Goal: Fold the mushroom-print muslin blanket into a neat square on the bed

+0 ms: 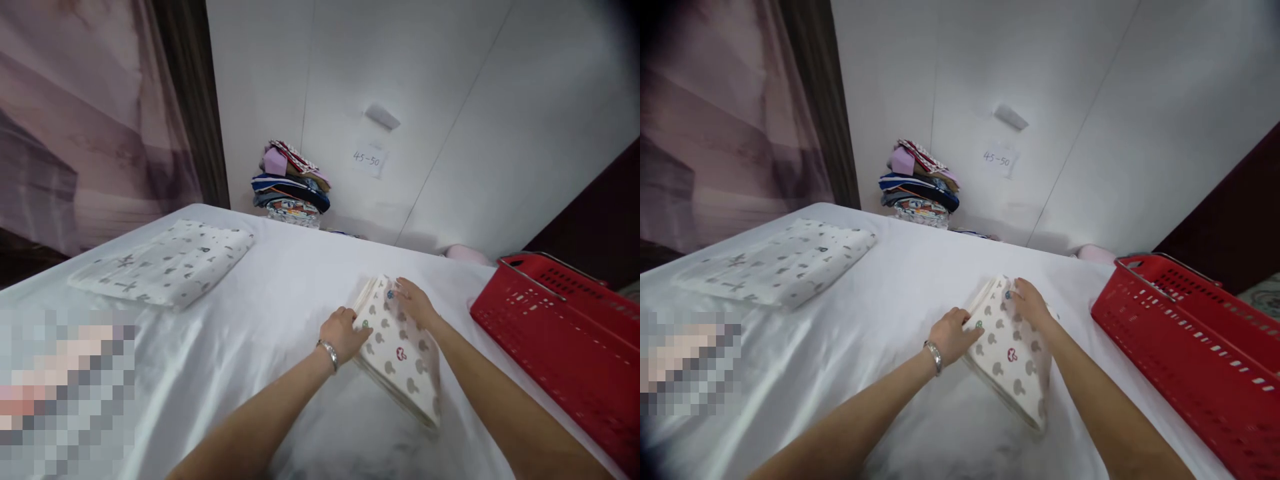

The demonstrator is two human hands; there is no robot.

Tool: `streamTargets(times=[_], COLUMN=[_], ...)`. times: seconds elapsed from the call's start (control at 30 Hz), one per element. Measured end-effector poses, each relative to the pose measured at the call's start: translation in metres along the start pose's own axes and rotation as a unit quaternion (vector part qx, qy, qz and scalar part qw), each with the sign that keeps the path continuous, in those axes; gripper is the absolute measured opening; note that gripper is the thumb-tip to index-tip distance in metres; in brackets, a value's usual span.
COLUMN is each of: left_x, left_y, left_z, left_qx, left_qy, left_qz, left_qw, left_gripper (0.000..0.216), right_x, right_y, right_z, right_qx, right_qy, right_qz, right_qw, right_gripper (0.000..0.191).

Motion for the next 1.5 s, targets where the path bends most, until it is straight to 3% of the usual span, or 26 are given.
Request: streamTargets(times=[0.1,0.2,0.3,0.5,0.6,0.73,0.87,0.93,1.0,1.07,1.13,1.2,1.37,1.43,1.5], left_x=[0.002,0.001,0.000,-0.003,-0.004,-0.004,-0.002,-0.003,-0.002,-0.001,0.000,0.001,0.003,0.002,0.001], left_y=[0.003,0.005,0.004,0.005,0.007,0.002,-0.001,0.002,0.004,0.005,0.005,0.004,0.003,0.004,0.004], left_z=[-0.005,-0.010,-0.010,-0.009,-0.006,0.001,0.006,0.003,0.001,0.001,0.001,0.002,0.003,0.002,0.000], left_qx=[-0.017,-0.019,-0.020,-0.012,-0.007,0.000,0.005,0.011,0.015,0.013,0.007,0.006,0.006,0.006,0.004], left_qy=[0.004,-0.004,-0.008,-0.004,0.014,0.041,0.071,0.069,0.070,0.077,0.085,0.094,0.103,0.095,0.081], left_qz=[0.019,0.023,0.012,-0.007,-0.002,0.046,0.086,0.081,0.080,0.086,0.092,0.092,0.077,0.069,0.059], left_qw=[1.000,1.000,1.000,1.000,1.000,0.998,0.994,0.994,0.994,0.993,0.992,0.991,0.992,0.993,0.995], left_gripper=[0.026,0.021,0.022,0.037,0.030,0.011,0.014,0.015,0.015,0.014,0.014,0.013,0.013,0.012,0.011], right_x=[-0.030,-0.043,-0.044,-0.037,-0.036,-0.039,-0.045,-0.048,-0.050,-0.047,-0.044,-0.045,-0.055,-0.061,-0.069], right_y=[0.012,0.019,0.020,0.016,0.017,0.021,0.020,0.017,0.019,0.027,0.035,0.038,0.034,0.033,0.032], right_z=[0.013,0.014,0.015,0.022,0.023,0.021,0.014,-0.002,-0.029,-0.055,-0.068,-0.072,-0.068,-0.067,-0.065], right_qx=[-0.030,-0.045,-0.067,-0.147,-0.171,-0.167,-0.144,-0.122,-0.071,0.016,0.111,0.196,0.314,0.322,0.294], right_qy=[0.044,0.040,0.040,0.047,0.046,0.029,0.005,-0.048,-0.145,-0.237,-0.276,-0.281,-0.270,-0.269,-0.238], right_qz=[-0.033,-0.036,-0.017,0.030,0.027,0.010,0.008,-0.004,-0.056,-0.140,-0.212,-0.246,-0.255,-0.255,-0.260], right_qw=[0.998,0.998,0.997,0.988,0.984,0.985,0.990,0.991,0.985,0.961,0.931,0.907,0.874,0.871,0.888], right_gripper=[0.048,0.039,0.034,0.046,0.046,0.037,0.034,0.043,0.049,0.052,0.051,0.047,0.032,0.029,0.027])
Point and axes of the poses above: each hand's wrist, its own x-axis away from the middle knuckle, its own y-axis out of the palm, z = x × y, the point moved 7 cm from there along -x, towards the middle knuckle, and after that the axes turned 4 degrees about -x, right-handed, at the moved point
